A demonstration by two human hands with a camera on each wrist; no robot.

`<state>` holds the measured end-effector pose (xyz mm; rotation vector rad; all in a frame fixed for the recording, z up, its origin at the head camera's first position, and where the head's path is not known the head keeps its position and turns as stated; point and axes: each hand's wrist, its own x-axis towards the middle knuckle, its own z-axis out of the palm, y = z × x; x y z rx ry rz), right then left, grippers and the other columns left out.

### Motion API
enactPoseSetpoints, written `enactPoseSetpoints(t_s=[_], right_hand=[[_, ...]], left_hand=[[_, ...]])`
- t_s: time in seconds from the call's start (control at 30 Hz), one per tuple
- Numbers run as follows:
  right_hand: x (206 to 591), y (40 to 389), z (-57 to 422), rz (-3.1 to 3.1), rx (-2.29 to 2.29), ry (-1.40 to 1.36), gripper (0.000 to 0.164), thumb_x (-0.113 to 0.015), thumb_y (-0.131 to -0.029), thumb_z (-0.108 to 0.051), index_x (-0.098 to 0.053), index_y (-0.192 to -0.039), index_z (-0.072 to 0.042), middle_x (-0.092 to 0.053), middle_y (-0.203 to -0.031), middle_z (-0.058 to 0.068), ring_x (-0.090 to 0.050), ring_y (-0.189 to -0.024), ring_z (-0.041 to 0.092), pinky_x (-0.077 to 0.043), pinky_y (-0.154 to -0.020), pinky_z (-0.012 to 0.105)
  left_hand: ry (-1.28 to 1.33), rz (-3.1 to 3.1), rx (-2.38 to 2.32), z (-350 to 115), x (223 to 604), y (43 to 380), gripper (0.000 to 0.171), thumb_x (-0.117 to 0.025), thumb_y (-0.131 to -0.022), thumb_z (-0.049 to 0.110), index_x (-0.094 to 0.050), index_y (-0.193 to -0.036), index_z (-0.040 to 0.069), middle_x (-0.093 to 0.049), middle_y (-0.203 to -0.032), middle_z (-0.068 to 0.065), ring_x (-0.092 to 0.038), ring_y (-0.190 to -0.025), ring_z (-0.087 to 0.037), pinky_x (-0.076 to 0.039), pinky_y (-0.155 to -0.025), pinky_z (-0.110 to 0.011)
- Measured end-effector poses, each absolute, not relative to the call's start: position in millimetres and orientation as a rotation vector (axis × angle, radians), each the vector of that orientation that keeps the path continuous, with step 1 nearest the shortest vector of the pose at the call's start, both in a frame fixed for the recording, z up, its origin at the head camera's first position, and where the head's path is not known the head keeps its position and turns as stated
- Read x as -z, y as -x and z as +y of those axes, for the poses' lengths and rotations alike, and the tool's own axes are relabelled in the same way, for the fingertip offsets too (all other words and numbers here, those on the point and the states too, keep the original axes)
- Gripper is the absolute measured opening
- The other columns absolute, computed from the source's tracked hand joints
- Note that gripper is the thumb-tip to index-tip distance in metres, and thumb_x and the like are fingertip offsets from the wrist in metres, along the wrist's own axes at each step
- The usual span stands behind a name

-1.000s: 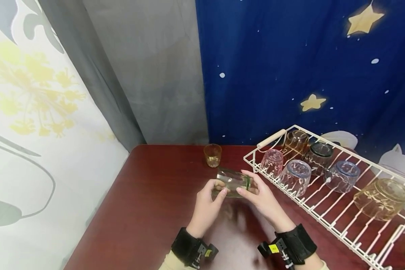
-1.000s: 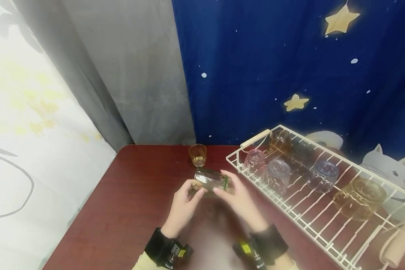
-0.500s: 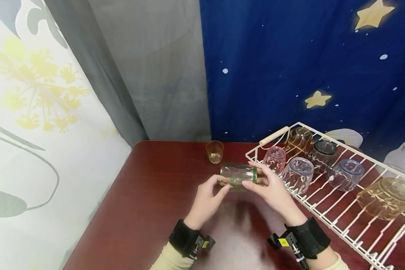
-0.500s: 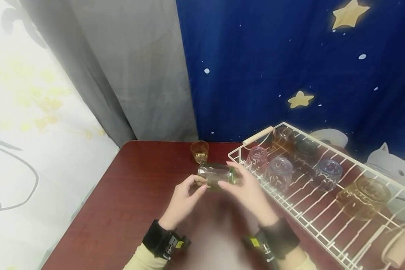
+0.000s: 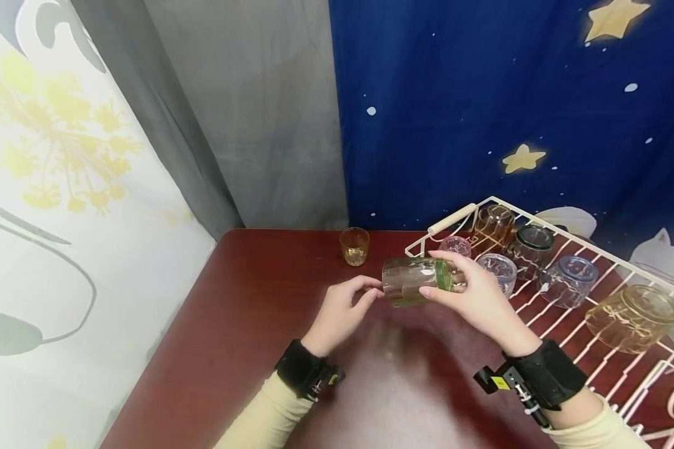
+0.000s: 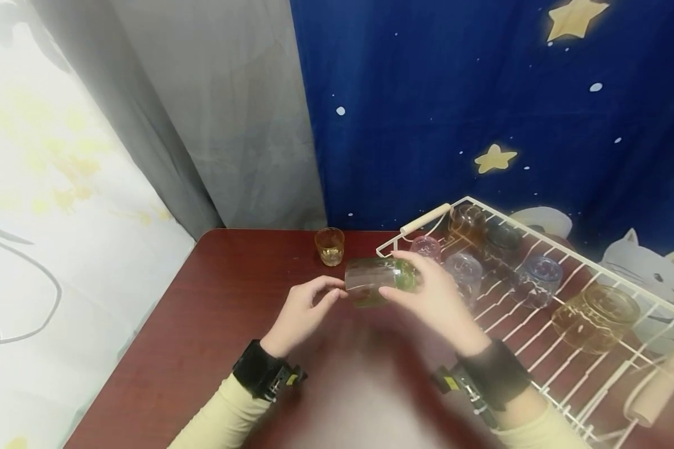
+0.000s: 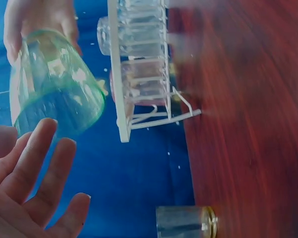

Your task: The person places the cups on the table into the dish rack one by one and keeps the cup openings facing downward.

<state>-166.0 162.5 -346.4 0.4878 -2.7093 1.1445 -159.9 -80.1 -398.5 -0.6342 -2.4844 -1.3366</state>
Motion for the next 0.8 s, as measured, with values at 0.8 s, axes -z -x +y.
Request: enactPoseSetpoints(t_s=[0.8], right_hand=[[301.7, 156.2, 230.7, -2.745, -0.837, -0.323, 0.070, -0.072, -0.070, -0.050, -0.045, -0.131, -0.029, -0.046, -0.127, 0.018, -0.048, -0.103, 0.036, -0.036, -0.077, 0.054]], left_hand=[[0.583, -2.578, 0.588, -94.9, 428.3, 261.5, 0.027, -0.061, -0.079, 0.011, -0.060, -0.105, 0.007, -0.056, -0.103, -0.004, -0.054, -0.098, -0.018, -0.045, -0.086, -0.030]])
